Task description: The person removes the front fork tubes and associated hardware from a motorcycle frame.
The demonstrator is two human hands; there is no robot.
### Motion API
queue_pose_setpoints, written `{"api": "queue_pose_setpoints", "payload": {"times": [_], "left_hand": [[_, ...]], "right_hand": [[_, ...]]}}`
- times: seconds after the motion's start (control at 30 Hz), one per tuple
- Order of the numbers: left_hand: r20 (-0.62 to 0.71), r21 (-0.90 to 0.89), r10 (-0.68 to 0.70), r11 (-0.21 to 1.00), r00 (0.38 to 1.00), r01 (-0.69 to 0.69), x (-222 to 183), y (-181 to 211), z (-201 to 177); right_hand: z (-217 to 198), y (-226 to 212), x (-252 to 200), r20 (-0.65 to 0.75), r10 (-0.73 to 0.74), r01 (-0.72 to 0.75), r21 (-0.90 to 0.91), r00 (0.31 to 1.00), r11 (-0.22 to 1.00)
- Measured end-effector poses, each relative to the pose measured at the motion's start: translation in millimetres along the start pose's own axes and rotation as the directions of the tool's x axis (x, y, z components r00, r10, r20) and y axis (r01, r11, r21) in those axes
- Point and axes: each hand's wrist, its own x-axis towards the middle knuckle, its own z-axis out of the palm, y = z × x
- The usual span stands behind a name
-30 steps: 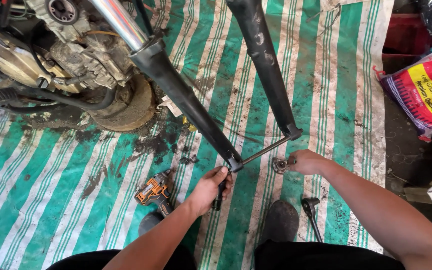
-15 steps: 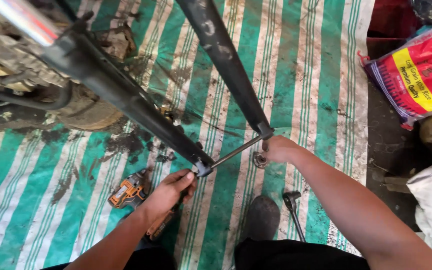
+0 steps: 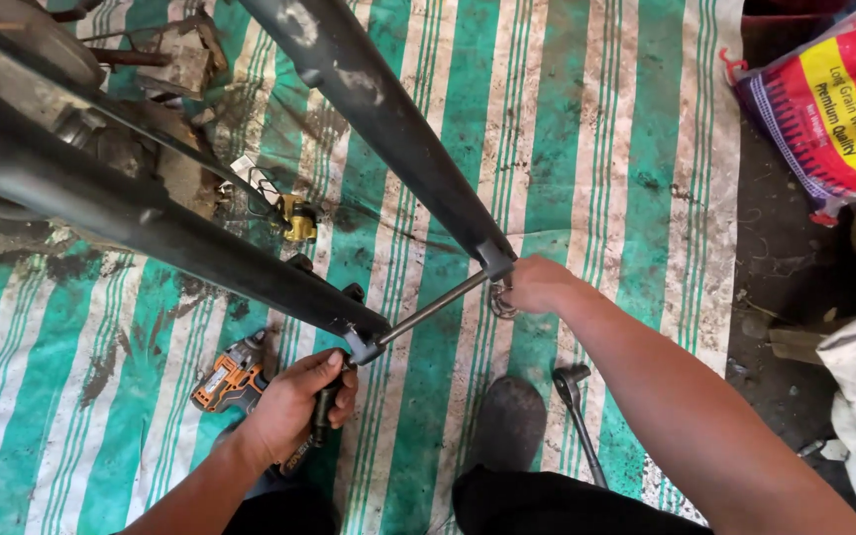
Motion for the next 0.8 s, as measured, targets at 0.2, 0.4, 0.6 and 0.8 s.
{"api": "queue_pose_setpoints", "payload": {"times": [0.2,0.4,0.6,0.8], "left_hand": [[0.053,-0.087,0.043,0.996,0.998,-0.038,-1,-6,3],[0.011,-0.079,0.054,0.995,0.998,-0.053,1,-11,3],[-0.067,0.230,0.075,0.971,0.995,-0.058,-1,-5,1],[-0.100,0.475,0.360,0.837,0.928,-0.273,16,-35,11]], "right_hand": [[5,-2,6,-0.013,0.097,-0.093,0.161,0.995,0.982],[4,-10,0,-0.010,0.206,-0.195,0.290,0.978,0.937],[-2,-11,-1,0.016,0.103,-0.104,0.107,0.995,0.989],[-26,-16,-24,0.018,0.069,-0.069,-0.020,0.997,0.997]]}}
